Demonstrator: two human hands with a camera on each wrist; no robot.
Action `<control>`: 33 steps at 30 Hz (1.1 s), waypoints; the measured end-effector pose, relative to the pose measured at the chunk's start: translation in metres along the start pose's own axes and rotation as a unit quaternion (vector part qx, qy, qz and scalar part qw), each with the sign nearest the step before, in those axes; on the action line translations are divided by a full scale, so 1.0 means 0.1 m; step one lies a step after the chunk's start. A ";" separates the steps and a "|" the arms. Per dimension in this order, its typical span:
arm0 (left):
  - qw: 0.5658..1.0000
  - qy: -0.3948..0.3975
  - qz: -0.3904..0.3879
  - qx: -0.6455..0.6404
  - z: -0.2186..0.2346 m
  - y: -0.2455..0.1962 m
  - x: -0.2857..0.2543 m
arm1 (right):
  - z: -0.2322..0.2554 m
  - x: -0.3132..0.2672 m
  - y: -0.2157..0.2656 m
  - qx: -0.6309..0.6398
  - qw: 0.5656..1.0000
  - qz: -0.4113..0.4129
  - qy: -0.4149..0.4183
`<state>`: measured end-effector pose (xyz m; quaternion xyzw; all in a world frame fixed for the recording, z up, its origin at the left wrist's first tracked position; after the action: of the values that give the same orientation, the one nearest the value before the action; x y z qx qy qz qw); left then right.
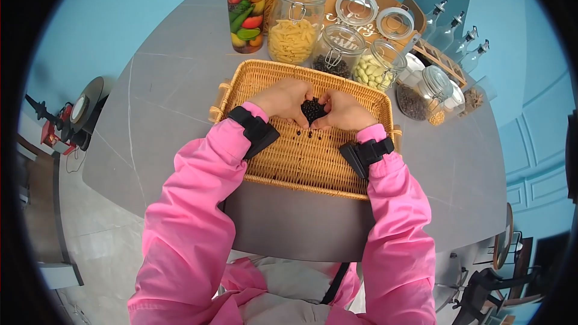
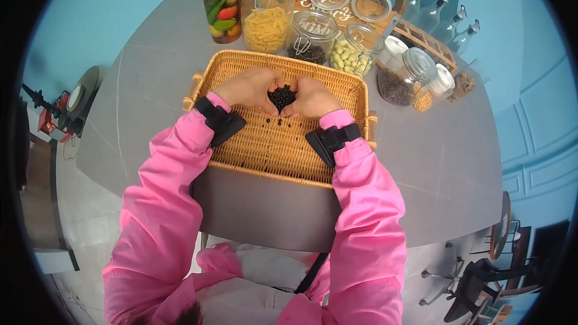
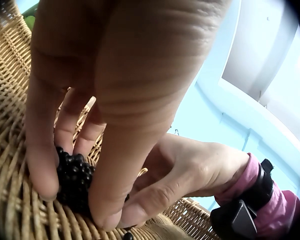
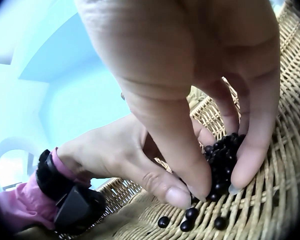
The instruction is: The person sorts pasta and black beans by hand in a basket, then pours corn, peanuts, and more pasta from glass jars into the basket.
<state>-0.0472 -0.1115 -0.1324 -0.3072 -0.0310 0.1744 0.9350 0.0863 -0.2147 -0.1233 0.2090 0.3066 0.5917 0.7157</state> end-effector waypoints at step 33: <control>0.951 -0.003 0.099 -0.294 -0.01 0.02 0.08 | -0.13 0.09 -0.15 0.114 0.988 0.070 -0.072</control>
<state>-0.0401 -0.1082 -0.1343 -0.5692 -0.0535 0.2504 0.7813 0.0898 -0.2099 -0.1444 0.3525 0.3044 0.5846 0.6643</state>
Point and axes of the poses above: each hand's wrist, its own x-axis towards the middle knuckle, its own z-axis out of the back of the hand, y = z × x, the point moved 2 cm from there along x, towards the middle knuckle, and after that the axes turned 2 degrees about y, right-handed, at the moved point
